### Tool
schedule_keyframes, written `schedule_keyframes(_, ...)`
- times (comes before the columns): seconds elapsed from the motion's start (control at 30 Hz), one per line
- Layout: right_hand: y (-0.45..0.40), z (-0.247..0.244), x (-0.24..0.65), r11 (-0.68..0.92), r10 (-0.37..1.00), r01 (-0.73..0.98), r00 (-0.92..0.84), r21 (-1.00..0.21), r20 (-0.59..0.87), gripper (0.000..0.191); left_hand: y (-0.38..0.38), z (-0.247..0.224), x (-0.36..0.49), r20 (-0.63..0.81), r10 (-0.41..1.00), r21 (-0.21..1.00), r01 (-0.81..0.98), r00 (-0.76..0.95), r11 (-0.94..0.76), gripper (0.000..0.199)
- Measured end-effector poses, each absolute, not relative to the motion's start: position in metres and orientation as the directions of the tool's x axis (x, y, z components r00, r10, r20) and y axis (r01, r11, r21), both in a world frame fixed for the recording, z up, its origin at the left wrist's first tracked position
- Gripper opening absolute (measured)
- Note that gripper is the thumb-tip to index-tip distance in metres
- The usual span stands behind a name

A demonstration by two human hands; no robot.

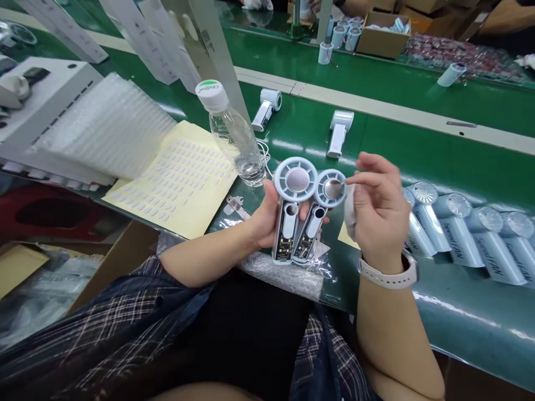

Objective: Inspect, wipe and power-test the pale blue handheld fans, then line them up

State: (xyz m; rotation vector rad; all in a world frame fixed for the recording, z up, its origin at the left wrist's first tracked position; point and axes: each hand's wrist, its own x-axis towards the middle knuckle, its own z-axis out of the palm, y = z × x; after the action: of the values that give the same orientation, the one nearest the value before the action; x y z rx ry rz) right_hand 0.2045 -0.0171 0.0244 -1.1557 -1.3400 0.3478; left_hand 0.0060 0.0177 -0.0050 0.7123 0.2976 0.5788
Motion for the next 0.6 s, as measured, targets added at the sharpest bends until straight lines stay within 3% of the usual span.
schedule_keyframes(0.07, -0.018, 0.023, 0.2, 0.392, 0.883, 0.142, 0.22, -0.909, 0.415, 0.018, 0.014, -0.008, 0.008, -0.051, 0.527, 0.687, -0.353, 0.848, 0.635, 0.096)
schedule_keyframes(0.13, -0.018, 0.019, 0.196, 0.23, 0.968, -0.097, 0.126, -0.968, 0.217, 0.047, 0.013, -0.01, 0.008, -0.033, 0.502, 0.694, -0.341, 0.864, 0.634, 0.096)
schedule_keyframes(0.23, -0.02, 0.019, 0.197, 0.0, 0.999, -0.25, -0.052, -0.968, 0.013, 0.071, 0.014, -0.013, 0.006, -0.025, 0.5, 0.726, -0.328, 0.865, 0.604, 0.097)
schedule_keyframes(0.37, -0.023, 0.021, 0.196, -0.027, 0.994, -0.219, -0.108, -0.975, -0.003, 0.061, 0.016, -0.013, 0.005, -0.041, 0.514, 0.746, -0.316, 0.857, 0.586, 0.096)
schedule_keyframes(0.6, -0.027, 0.024, 0.172, 0.162, 0.977, -0.087, 0.154, -0.983, 0.148, 0.033, 0.015, -0.006, 0.009, 0.016, 0.572, 0.73, -0.401, 0.82, 0.553, 0.094)
